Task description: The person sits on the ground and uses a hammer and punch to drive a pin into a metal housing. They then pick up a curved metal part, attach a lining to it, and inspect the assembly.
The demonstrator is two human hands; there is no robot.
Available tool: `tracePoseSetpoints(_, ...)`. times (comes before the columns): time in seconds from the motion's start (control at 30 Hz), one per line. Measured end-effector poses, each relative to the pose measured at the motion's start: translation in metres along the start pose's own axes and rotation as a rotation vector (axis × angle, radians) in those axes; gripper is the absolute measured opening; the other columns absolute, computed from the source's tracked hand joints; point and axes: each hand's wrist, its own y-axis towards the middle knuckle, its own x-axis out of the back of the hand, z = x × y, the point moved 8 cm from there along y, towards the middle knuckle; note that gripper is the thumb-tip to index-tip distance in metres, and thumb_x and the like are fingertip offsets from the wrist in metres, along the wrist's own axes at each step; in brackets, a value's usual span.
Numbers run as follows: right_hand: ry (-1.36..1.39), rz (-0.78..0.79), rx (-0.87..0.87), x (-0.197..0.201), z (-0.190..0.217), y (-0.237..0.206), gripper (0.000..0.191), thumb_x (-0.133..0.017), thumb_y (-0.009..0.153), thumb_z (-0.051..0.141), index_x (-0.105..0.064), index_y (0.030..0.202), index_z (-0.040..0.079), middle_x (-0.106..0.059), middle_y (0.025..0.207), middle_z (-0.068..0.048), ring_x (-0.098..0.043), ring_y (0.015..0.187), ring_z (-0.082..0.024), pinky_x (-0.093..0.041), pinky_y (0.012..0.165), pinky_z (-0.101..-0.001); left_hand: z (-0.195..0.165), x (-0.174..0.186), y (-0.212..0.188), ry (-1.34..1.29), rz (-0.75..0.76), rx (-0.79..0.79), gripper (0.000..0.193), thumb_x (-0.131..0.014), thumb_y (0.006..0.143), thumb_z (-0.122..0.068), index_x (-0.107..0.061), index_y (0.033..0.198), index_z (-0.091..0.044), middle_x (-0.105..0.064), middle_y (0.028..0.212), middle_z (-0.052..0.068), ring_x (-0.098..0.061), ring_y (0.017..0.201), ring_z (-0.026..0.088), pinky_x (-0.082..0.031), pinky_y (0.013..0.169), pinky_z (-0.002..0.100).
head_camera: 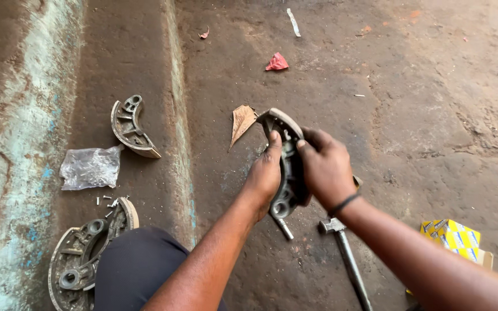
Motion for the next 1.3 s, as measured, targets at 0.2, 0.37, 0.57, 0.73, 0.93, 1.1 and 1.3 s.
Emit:
tracePoseSetpoints(0.2,-0.368,0.185,0.722,-0.031,0.048,-0.080,0.071,-0.065,0.091,0.027,-0.041,0.150,-0.004,-0.047,0.151,-0.030,-0.042,0.143,-0.041,-0.035,0.116,-0.0462,-0.005,0.033,0.020,-0.182,-0.015,-0.064,0.075,-0.030,0.102,-0.062,-0.063,0.132,-0.002,-0.072,0.113,0.010,-0.070,0.102,0.021,-0.059,0.087,0.037)
tracePoseSetpoints(0.37,-0.810,0.357,0.832,-0.039,0.061,-0.066,0.087,-0.056,0.093,0.055,-0.029,0.155,0.002,-0.034,0.157,-0.023,-0.021,0.150,-0.037,-0.008,0.124,-0.0596,-0.019,0.003,0.012,-0.486,0.415,-0.143,0.065,-0.024,0.112,-0.056,-0.052,0.136,-0.002,-0.060,0.125,0.018,-0.065,0.111,0.026,-0.059,0.094,0.044)
tracePoseSetpoints(0.57,-0.742,0.227,0.717,0.003,0.076,-0.026,0.083,-0.049,0.099,0.052,-0.028,0.160,0.000,-0.034,0.164,-0.024,-0.021,0.157,-0.037,-0.011,0.127,-0.0576,-0.008,-0.043,0.000,-0.337,0.561,-0.112,0.066,-0.019,0.109,-0.054,-0.046,0.148,-0.008,-0.058,0.139,0.019,-0.063,0.117,0.026,-0.055,0.097,0.039)
tracePoseSetpoints(0.73,-0.819,0.349,1.100,-0.023,0.062,-0.086,0.100,-0.047,0.093,0.072,-0.027,0.153,-0.006,-0.027,0.160,-0.029,-0.020,0.151,-0.040,-0.006,0.120,-0.0606,-0.010,-0.022,0.010,-0.489,0.527,-0.106,0.067,-0.023,0.111,-0.053,-0.046,0.146,0.000,-0.058,0.135,0.019,-0.062,0.121,0.029,-0.053,0.102,0.045)
tracePoseSetpoints(0.93,-0.911,0.349,1.036,0.002,0.057,-0.054,0.091,-0.041,0.095,0.072,-0.033,0.160,0.008,-0.030,0.166,-0.015,-0.021,0.155,-0.027,-0.006,0.126,-0.0568,-0.013,-0.036,-0.006,-0.486,0.828,-0.055,0.068,-0.021,0.110,-0.053,-0.036,0.154,-0.004,-0.055,0.140,0.020,-0.059,0.126,0.031,-0.048,0.108,0.050)
tracePoseSetpoints(1.1,-0.790,0.248,0.903,0.016,0.073,-0.050,0.098,-0.043,0.096,0.071,-0.027,0.158,-0.004,-0.024,0.163,-0.027,-0.017,0.153,-0.038,-0.009,0.120,-0.0550,-0.013,-0.046,-0.011,-0.243,0.638,-0.125,0.070,-0.017,0.104,-0.058,-0.029,0.159,-0.015,-0.052,0.144,0.014,-0.056,0.127,0.028,-0.048,0.104,0.051)
tracePoseSetpoints(1.3,-0.943,0.335,1.127,0.000,0.075,-0.085,0.097,-0.052,0.089,0.074,-0.033,0.155,0.005,-0.032,0.161,-0.019,-0.024,0.152,-0.032,-0.006,0.121,-0.0583,-0.019,-0.044,-0.015,-0.587,0.771,-0.030,0.067,-0.020,0.112,-0.056,-0.035,0.151,-0.004,-0.053,0.140,0.020,-0.060,0.125,0.030,-0.055,0.103,0.046)
